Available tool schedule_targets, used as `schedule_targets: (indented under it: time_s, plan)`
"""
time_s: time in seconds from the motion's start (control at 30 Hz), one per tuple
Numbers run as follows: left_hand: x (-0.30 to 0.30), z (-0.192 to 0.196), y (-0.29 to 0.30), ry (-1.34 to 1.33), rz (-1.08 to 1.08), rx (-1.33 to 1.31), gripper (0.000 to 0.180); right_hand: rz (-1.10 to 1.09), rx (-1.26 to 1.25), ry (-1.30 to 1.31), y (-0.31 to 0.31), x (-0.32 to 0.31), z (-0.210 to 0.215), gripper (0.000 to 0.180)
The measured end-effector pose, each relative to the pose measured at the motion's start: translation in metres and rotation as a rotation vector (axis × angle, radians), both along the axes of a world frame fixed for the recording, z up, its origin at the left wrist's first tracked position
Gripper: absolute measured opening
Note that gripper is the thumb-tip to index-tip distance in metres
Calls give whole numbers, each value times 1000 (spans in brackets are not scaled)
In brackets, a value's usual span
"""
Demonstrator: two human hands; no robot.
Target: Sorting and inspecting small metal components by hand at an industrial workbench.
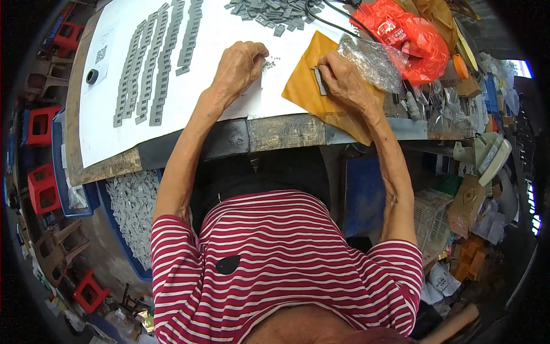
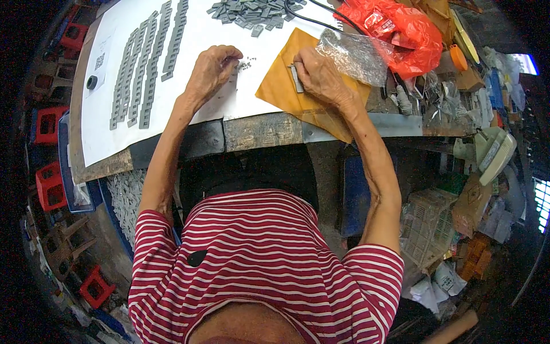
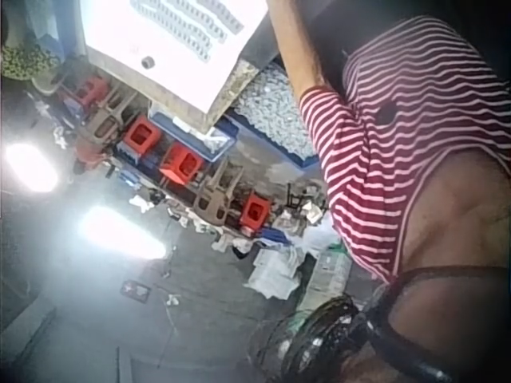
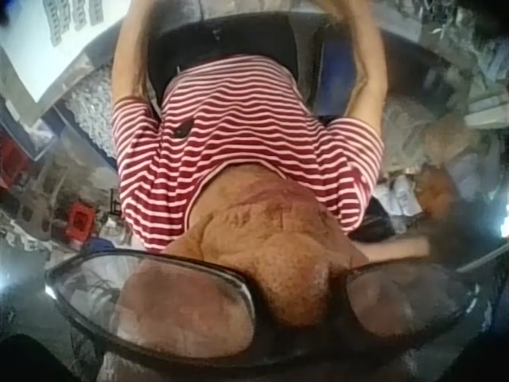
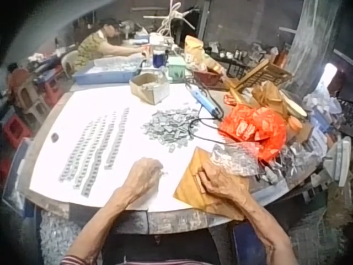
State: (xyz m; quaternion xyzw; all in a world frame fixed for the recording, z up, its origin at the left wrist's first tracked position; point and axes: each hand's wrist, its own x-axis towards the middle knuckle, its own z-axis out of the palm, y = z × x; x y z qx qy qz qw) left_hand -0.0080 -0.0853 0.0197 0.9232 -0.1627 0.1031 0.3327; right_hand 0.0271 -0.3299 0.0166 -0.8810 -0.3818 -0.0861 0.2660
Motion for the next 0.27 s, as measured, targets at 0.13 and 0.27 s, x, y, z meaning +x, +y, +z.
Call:
schedule_targets:
  time_s: [0.13, 0.27]
  plan:
    - [7, 1, 0, 1, 1, 7, 16, -43, 66, 92, 0, -3, 6, 7]
    - [17, 1, -2, -7, 32, 17, 17, -201, 69, 236, -1, -5, 4, 14]
